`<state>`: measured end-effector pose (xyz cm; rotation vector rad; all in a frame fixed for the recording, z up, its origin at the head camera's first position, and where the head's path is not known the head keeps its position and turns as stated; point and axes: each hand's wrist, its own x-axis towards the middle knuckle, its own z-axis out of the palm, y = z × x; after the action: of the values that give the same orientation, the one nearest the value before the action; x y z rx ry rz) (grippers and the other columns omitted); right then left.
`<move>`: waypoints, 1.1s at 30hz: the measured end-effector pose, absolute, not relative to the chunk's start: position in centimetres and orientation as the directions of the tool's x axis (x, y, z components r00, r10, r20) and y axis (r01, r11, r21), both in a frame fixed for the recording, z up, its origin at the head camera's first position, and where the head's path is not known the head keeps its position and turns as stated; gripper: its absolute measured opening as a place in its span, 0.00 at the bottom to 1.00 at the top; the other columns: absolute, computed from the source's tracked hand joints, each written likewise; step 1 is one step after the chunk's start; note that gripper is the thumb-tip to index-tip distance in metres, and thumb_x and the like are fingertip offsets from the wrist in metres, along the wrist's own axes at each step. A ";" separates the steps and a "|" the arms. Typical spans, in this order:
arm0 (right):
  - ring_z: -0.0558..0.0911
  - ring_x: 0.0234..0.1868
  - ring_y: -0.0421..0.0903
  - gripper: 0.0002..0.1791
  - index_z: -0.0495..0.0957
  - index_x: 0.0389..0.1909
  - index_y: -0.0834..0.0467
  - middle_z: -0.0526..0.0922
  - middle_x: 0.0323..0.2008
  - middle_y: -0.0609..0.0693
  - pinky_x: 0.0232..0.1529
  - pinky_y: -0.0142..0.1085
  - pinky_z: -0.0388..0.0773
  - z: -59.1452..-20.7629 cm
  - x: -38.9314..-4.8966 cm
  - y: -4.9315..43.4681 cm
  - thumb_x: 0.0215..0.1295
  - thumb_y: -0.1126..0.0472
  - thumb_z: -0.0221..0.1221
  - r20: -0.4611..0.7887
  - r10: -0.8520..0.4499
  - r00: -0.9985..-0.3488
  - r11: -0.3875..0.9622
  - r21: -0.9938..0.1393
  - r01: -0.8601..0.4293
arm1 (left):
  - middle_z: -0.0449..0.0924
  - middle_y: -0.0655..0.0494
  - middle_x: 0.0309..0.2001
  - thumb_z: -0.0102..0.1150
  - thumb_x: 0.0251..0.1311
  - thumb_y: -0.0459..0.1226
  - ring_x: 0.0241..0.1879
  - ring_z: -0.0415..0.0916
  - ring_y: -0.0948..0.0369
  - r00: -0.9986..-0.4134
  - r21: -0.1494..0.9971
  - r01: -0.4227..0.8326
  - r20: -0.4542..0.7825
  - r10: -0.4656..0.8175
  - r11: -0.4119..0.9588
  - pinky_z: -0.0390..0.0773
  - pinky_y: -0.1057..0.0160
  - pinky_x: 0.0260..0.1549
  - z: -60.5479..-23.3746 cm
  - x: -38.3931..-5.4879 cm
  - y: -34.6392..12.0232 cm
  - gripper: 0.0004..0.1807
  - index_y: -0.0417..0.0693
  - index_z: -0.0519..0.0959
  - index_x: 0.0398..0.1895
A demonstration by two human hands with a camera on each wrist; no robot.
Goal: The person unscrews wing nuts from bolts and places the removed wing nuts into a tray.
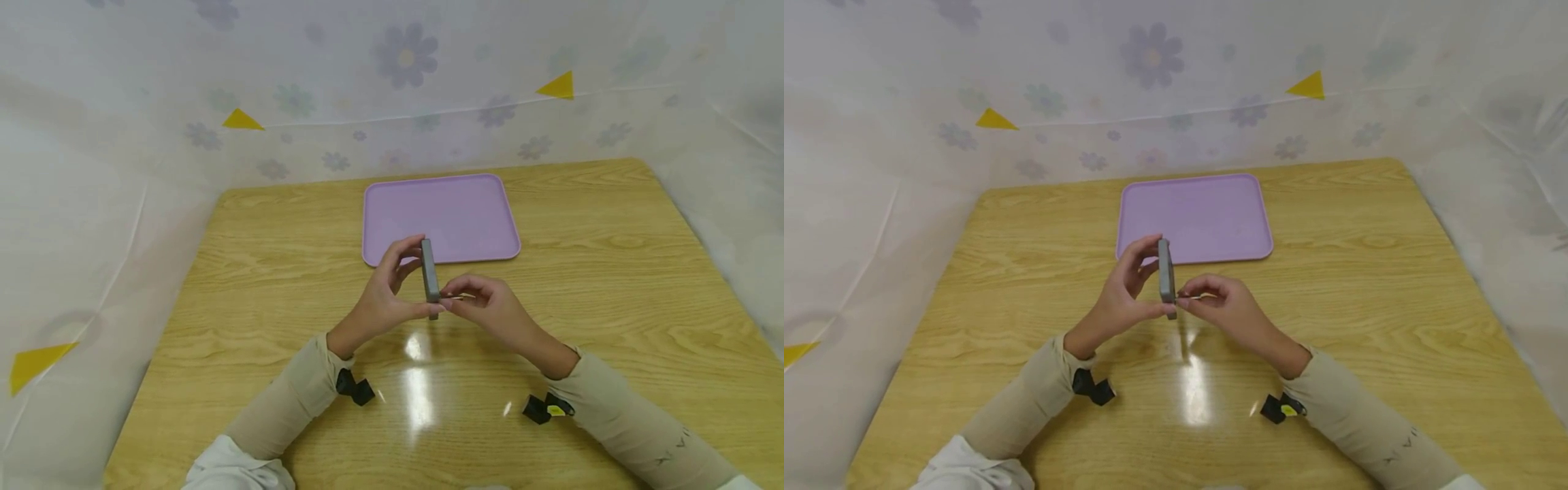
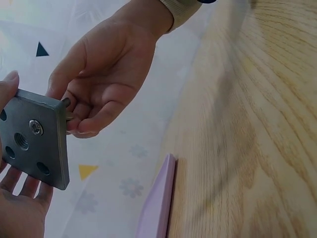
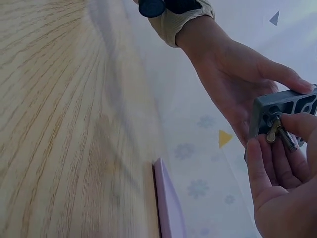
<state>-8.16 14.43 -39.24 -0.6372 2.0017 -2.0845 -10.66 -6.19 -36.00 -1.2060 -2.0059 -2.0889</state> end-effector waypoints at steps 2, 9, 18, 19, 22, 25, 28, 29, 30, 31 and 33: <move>0.79 0.45 0.47 0.08 0.76 0.40 0.67 0.77 0.42 0.59 0.49 0.40 0.78 -39.3 -8.2 14.4 0.60 0.71 0.60 0.232 -0.415 -0.880 -0.062 -0.972 -0.227 | 0.59 0.37 0.57 0.69 0.34 0.15 0.56 0.60 0.50 -0.706 0.851 0.493 0.512 0.489 -0.180 0.63 0.49 0.62 -36.0 -10.6 -6.2 0.51 0.31 0.53 0.66; 0.77 0.47 0.48 0.14 0.77 0.42 0.64 0.78 0.42 0.55 0.53 0.40 0.75 -39.6 -8.3 14.4 0.55 0.78 0.60 0.372 -0.433 -0.821 -0.001 -0.911 -0.412 | 0.57 0.32 0.58 0.68 0.34 0.14 0.57 0.60 0.50 -0.710 0.853 0.491 0.509 0.487 -0.177 0.62 0.48 0.62 -35.9 -10.5 -6.3 0.51 0.29 0.52 0.65; 0.78 0.48 0.49 0.12 0.73 0.49 0.69 0.78 0.46 0.59 0.53 0.38 0.75 -39.4 -8.0 15.2 0.66 0.69 0.53 0.296 -0.376 -0.878 0.044 -0.941 -0.336 | 0.57 0.32 0.57 0.68 0.33 0.14 0.57 0.60 0.50 -0.715 0.849 0.495 0.519 0.468 -0.184 0.63 0.48 0.61 -36.0 -10.5 -6.5 0.52 0.31 0.53 0.66; 0.79 0.46 0.49 0.12 0.73 0.47 0.70 0.78 0.45 0.61 0.50 0.38 0.77 -39.4 -8.1 15.3 0.69 0.67 0.51 0.266 -0.358 -0.895 0.049 -0.952 -0.303 | 0.58 0.33 0.57 0.69 0.33 0.14 0.57 0.60 0.50 -0.715 0.848 0.497 0.520 0.466 -0.183 0.63 0.48 0.61 -36.0 -10.5 -6.5 0.52 0.31 0.53 0.66; 0.81 0.39 0.53 0.17 0.74 0.43 0.74 0.79 0.39 0.65 0.43 0.41 0.81 -39.3 -8.2 15.4 0.72 0.61 0.47 0.158 -0.345 -0.925 0.029 -0.983 -0.179 | 0.59 0.37 0.57 0.69 0.32 0.14 0.56 0.61 0.50 -0.719 0.848 0.498 0.520 0.461 -0.180 0.64 0.48 0.60 -35.9 -10.5 -6.5 0.52 0.31 0.53 0.66; 0.82 0.36 0.55 0.20 0.73 0.42 0.76 0.79 0.36 0.67 0.41 0.44 0.82 -39.3 -8.2 15.4 0.73 0.60 0.45 0.066 -0.392 -0.918 -0.016 -0.998 -0.065 | 0.60 0.39 0.58 0.69 0.31 0.14 0.56 0.61 0.50 -0.717 0.845 0.502 0.525 0.458 -0.183 0.64 0.47 0.60 -36.0 -10.5 -6.5 0.52 0.30 0.54 0.65; 0.82 0.36 0.52 0.21 0.72 0.44 0.77 0.80 0.36 0.66 0.41 0.45 0.81 -39.2 -8.0 15.1 0.73 0.59 0.46 0.007 -0.429 -0.903 -0.040 -0.999 0.011 | 0.59 0.35 0.58 0.69 0.31 0.14 0.56 0.61 0.51 -0.710 0.841 0.507 0.531 0.463 -0.187 0.64 0.47 0.60 -35.9 -10.5 -6.5 0.52 0.29 0.53 0.65; 0.82 0.36 0.51 0.21 0.72 0.44 0.77 0.80 0.36 0.64 0.42 0.45 0.81 -39.1 -8.0 15.0 0.73 0.58 0.46 -0.003 -0.436 -0.900 -0.047 -0.999 0.026 | 0.58 0.33 0.57 0.69 0.31 0.14 0.56 0.61 0.51 -0.707 0.840 0.509 0.532 0.466 -0.187 0.64 0.47 0.60 -35.9 -10.5 -6.5 0.52 0.29 0.53 0.65; 0.82 0.36 0.51 0.22 0.72 0.45 0.77 0.80 0.37 0.64 0.42 0.45 0.81 -39.0 -8.0 14.9 0.73 0.58 0.46 -0.013 -0.440 -0.898 -0.054 -0.998 0.040 | 0.58 0.33 0.57 0.69 0.31 0.14 0.56 0.61 0.51 -0.706 0.841 0.508 0.531 0.468 -0.187 0.64 0.47 0.60 -35.9 -10.5 -6.5 0.52 0.29 0.53 0.65; 0.82 0.36 0.51 0.22 0.72 0.45 0.77 0.80 0.37 0.63 0.42 0.45 0.81 -38.9 -7.9 14.8 0.72 0.58 0.47 -0.018 -0.442 -0.897 -0.060 -0.997 0.049 | 0.58 0.31 0.57 0.69 0.32 0.14 0.56 0.61 0.51 -0.705 0.841 0.508 0.531 0.471 -0.187 0.63 0.47 0.61 -35.9 -10.5 -6.5 0.52 0.29 0.53 0.65; 0.82 0.37 0.52 0.22 0.72 0.46 0.77 0.80 0.38 0.62 0.43 0.45 0.81 -38.7 -7.9 14.6 0.72 0.58 0.47 -0.025 -0.445 -0.895 -0.069 -0.996 0.062 | 0.58 0.32 0.57 0.69 0.32 0.14 0.57 0.61 0.51 -0.704 0.842 0.506 0.528 0.476 -0.185 0.63 0.47 0.61 -35.9 -10.5 -6.5 0.52 0.30 0.53 0.65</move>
<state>-7.89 14.56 -38.74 -0.4114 1.8644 -2.0280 -10.45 -6.51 -35.91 -1.1993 -1.9908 -2.0791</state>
